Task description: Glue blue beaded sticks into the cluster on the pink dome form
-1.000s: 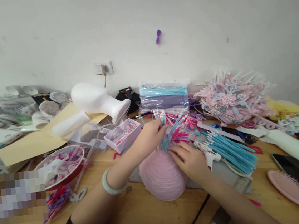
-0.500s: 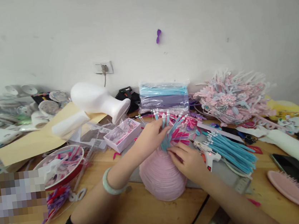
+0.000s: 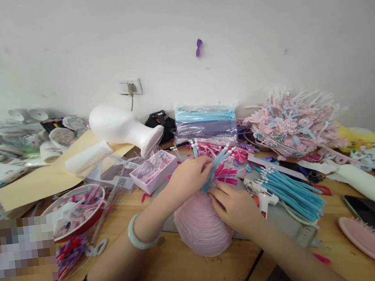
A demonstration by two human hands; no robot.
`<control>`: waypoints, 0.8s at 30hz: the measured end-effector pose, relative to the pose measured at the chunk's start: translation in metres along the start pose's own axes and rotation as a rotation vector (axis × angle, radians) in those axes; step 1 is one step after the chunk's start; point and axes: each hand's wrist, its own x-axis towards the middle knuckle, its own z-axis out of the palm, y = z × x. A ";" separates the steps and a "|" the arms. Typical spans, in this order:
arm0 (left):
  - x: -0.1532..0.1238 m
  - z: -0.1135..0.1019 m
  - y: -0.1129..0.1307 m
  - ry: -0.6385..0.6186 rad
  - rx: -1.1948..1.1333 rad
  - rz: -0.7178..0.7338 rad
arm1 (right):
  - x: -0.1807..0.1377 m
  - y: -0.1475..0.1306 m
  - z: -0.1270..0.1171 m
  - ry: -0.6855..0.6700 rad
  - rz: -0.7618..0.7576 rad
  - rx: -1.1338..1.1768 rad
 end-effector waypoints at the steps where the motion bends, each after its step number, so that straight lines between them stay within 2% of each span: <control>1: 0.000 0.001 0.000 -0.022 0.034 -0.013 | 0.000 0.000 -0.001 -0.017 -0.008 -0.014; 7: 0.001 0.004 -0.001 -0.087 0.133 -0.077 | 0.006 -0.001 -0.012 -0.194 -0.048 -0.113; 12: 0.002 0.005 0.000 -0.117 0.162 -0.056 | 0.010 -0.001 -0.021 -0.329 -0.106 -0.190; 19: 0.003 0.008 -0.003 -0.113 0.139 -0.037 | 0.019 -0.002 -0.028 -0.447 -0.215 -0.232; 24: 0.003 0.000 -0.002 -0.086 0.090 -0.099 | 0.023 -0.005 -0.030 -0.472 -0.199 -0.221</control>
